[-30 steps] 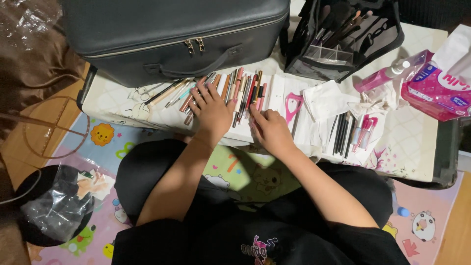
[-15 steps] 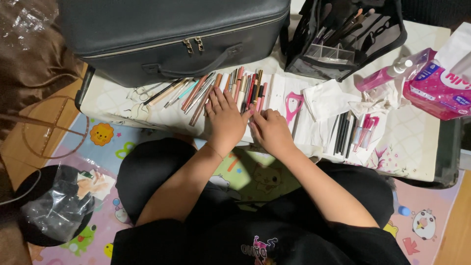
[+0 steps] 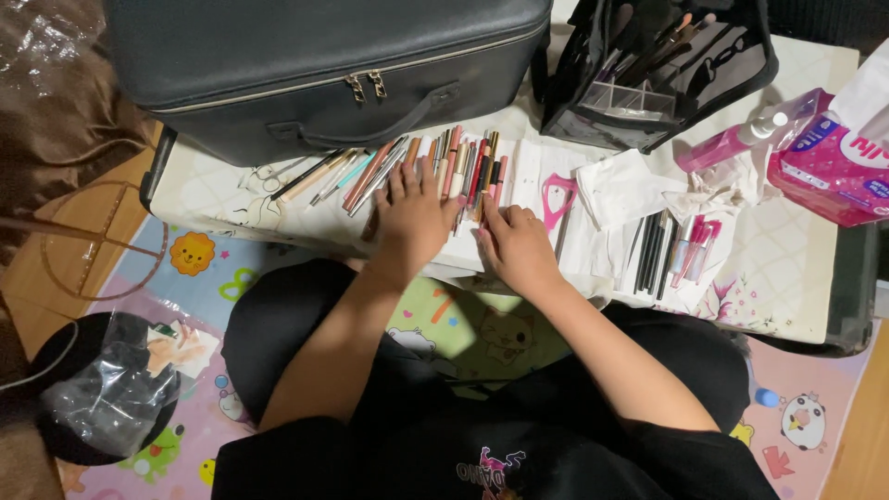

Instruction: The person wipes the inside of a black makeup bag with a tissue, then picks up makeup brushes from a white cloth on the floor and places them into the bag. The person continues to organize and pack the brushes into the bag's compartments.

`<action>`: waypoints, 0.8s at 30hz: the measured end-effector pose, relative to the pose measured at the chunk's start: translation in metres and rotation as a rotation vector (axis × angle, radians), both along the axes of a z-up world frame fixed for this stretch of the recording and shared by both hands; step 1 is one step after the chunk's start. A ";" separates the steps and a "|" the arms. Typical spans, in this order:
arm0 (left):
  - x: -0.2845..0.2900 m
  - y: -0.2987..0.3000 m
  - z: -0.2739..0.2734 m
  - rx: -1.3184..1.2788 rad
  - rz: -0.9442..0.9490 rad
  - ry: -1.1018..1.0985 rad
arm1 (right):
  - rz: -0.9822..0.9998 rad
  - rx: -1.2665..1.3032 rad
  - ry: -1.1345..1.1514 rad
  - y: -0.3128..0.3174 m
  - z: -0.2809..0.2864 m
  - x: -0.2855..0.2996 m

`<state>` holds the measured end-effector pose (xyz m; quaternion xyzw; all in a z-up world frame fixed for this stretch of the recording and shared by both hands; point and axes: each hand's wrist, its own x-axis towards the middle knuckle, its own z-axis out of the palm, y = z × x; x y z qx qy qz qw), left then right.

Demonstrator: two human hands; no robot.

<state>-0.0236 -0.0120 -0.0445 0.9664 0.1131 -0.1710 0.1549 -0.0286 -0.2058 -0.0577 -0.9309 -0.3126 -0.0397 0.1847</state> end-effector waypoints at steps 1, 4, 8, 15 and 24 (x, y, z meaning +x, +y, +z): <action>0.003 0.010 -0.014 0.000 0.000 0.001 | 0.000 0.000 0.001 0.000 0.001 0.000; 0.004 0.026 -0.018 0.044 -0.003 -0.041 | -0.018 -0.003 0.031 0.000 0.003 0.001; -0.009 0.015 0.036 0.022 -0.083 -0.014 | 0.000 0.013 0.021 0.001 0.004 0.000; -0.020 -0.009 0.038 0.033 -0.243 0.036 | -0.023 -0.069 -0.032 -0.002 -0.010 0.006; -0.016 -0.003 0.003 0.110 -0.205 -0.016 | -0.052 -0.033 -0.003 -0.002 -0.004 0.004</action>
